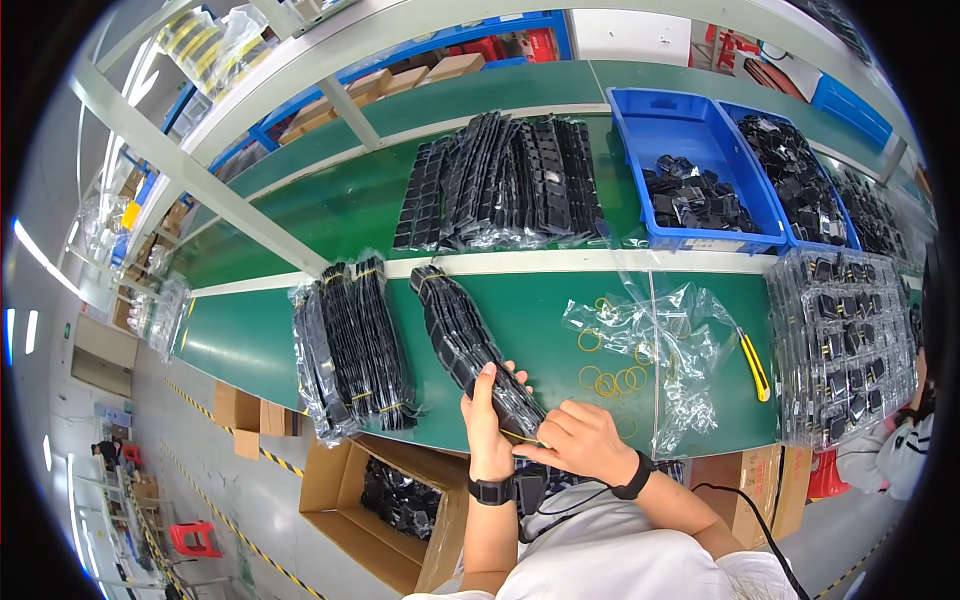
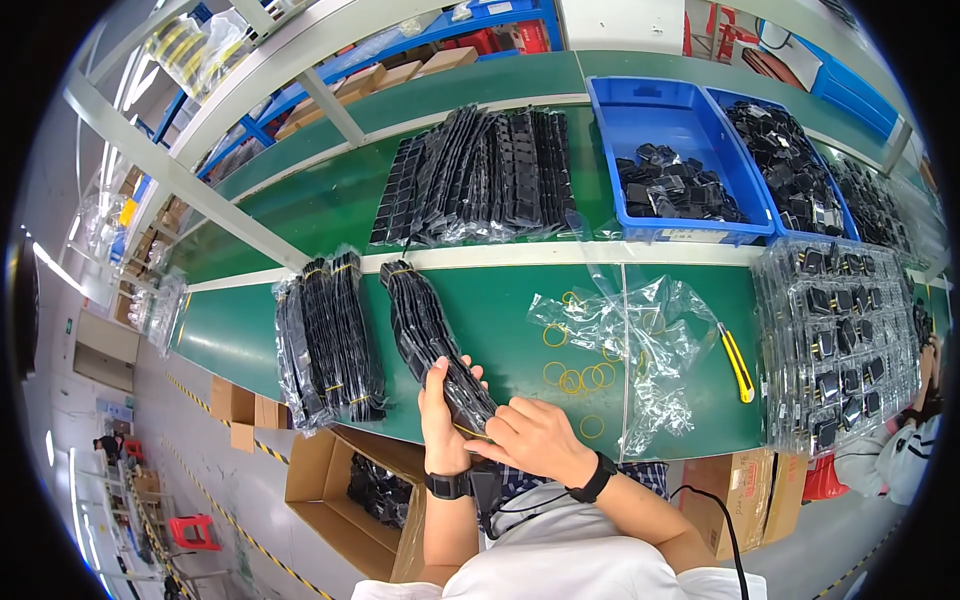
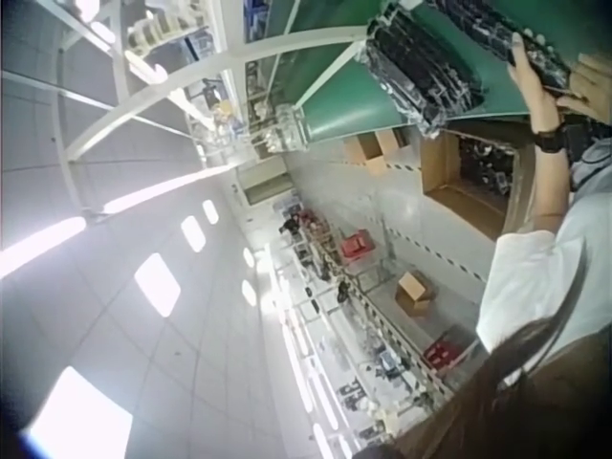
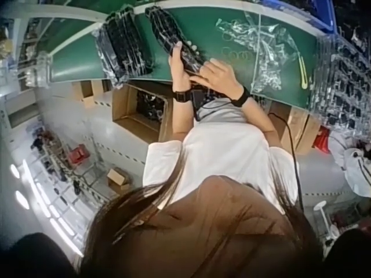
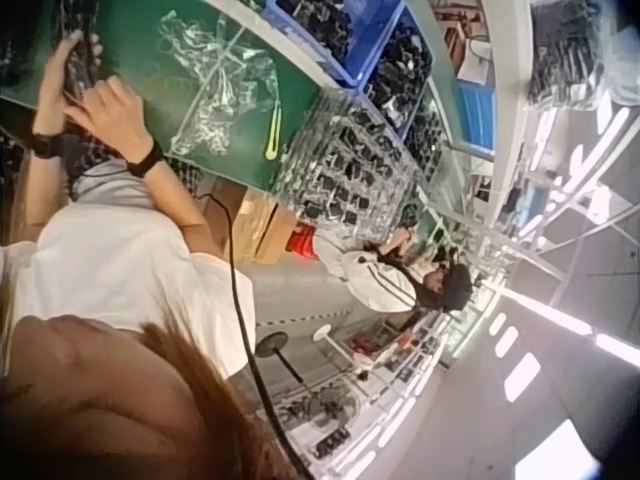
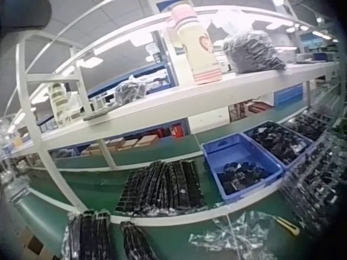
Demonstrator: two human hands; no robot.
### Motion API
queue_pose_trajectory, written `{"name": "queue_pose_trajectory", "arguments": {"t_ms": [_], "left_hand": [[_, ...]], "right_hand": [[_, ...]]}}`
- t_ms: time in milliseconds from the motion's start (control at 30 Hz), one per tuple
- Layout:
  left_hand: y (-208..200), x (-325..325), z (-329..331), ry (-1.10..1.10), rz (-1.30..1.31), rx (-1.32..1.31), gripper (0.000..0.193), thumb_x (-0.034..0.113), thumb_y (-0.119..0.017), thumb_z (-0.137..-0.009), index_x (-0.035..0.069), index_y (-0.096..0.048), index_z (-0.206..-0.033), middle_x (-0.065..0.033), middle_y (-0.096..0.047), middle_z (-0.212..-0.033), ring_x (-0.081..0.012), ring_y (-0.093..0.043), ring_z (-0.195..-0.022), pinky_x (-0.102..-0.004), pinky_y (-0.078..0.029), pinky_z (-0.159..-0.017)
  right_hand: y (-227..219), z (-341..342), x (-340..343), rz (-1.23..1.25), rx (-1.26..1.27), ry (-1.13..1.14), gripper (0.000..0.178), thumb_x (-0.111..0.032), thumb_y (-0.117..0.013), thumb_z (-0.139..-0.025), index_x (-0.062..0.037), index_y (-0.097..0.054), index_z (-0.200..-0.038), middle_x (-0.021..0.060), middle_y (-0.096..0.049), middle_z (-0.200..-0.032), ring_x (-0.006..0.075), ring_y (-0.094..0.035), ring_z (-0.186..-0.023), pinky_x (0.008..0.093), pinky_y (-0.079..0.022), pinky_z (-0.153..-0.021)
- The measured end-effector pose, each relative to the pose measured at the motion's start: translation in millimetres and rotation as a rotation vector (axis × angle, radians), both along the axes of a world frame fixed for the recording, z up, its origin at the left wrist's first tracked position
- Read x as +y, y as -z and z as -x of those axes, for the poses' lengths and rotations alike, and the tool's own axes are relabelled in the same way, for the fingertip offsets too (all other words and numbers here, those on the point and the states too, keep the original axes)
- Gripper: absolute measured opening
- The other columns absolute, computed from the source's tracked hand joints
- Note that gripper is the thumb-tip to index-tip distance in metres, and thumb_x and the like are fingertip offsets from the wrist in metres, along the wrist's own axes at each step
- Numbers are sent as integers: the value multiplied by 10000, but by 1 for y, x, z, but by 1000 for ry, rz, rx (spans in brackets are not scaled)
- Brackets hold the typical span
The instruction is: The person picks up a bundle of black plastic trays, removes the rubber band, and separates them by hand. They place the trays into a blue bin and then repeat the process with another bundle.
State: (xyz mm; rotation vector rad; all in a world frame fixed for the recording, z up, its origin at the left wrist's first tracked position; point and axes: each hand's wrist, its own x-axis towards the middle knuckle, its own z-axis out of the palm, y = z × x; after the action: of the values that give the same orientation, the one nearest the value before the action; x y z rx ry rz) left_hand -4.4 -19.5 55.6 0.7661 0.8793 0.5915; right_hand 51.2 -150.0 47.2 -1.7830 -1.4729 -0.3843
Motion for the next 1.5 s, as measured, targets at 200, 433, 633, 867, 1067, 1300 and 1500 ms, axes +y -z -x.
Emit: {"name": "queue_pose_trajectory", "arguments": {"t_ms": [200, 433, 633, 867, 1067, 1300, 1500], "left_hand": [[6, 4, 2, -18, 49, -53, 314, 259, -605, -923, -37, -577, -1024, -94, -637, -931, -194, -640, -808, -335, -550, -682], [18, 7, 6, 4, 76, -84, 362, 305, -613, -915, -35, -578, -1031, -98, -639, -938, -203, -645, -813, -347, -554, -679], [12, 16, 9, -8, 189, -151, 385, 374, -617, -901, 3, -591, -1005, -75, -636, -884, -185, -633, -790, -321, -543, -686], [-3, 56, 30, -60, 576, -571, 377, 312, -675, -859, -8, -576, -1032, -65, -627, -916, -179, -615, -800, -295, -536, -716], [14, 47, 38, 57, 611, -553, 378, 299, -663, -865, 13, -563, -1091, -56, -624, -936, -190, -617, -837, -310, -535, -727], [8, 24, 36, 88, 264, -152, 358, 353, -602, -906, 17, -584, -1027, -67, -626, -858, -176, -626, -756, -305, -546, -665], [16, 10, 40, 86, 50, -2, 347, 307, -575, -918, -20, -612, -1026, -113, -663, -842, -197, -644, -720, -307, -547, -659]], "right_hand": [[14, 1, -3, 48, 163, -15, 343, -317, -768, -731, -93, -511, -694, 17, -495, -693, 181, -514, -656, 311, -460, -546], [26, 0, -6, 86, 66, -95, 210, -218, -704, -749, -102, -532, -780, 19, -513, -790, 181, -520, -753, 314, -482, -615], [26, 10, 4, -42, -102, -84, 123, -153, -666, -726, -140, -546, -750, -18, -517, -760, 149, -522, -716, 273, -452, -567], [30, 4, -9, -30, -44, 73, 219, -16, -691, -777, -114, -502, -724, 21, -507, -751, 172, -514, -648, 292, -450, -528], [15, -23, -21, -27, 345, 176, 190, -1, -674, -783, -42, -489, -776, 117, -544, -800, 300, -543, -737, 387, -451, -621], [9, -63, -46, 152, 404, 412, 185, 99, -552, -794, -13, -503, -933, 168, -503, -908, 359, -514, -862, 414, -436, -759], [13, -73, -51, 274, 384, 401, 306, 135, -477, -760, -20, -537, -1017, 180, -489, -1021, 380, -462, -1058, 423, -418, -882]]}}
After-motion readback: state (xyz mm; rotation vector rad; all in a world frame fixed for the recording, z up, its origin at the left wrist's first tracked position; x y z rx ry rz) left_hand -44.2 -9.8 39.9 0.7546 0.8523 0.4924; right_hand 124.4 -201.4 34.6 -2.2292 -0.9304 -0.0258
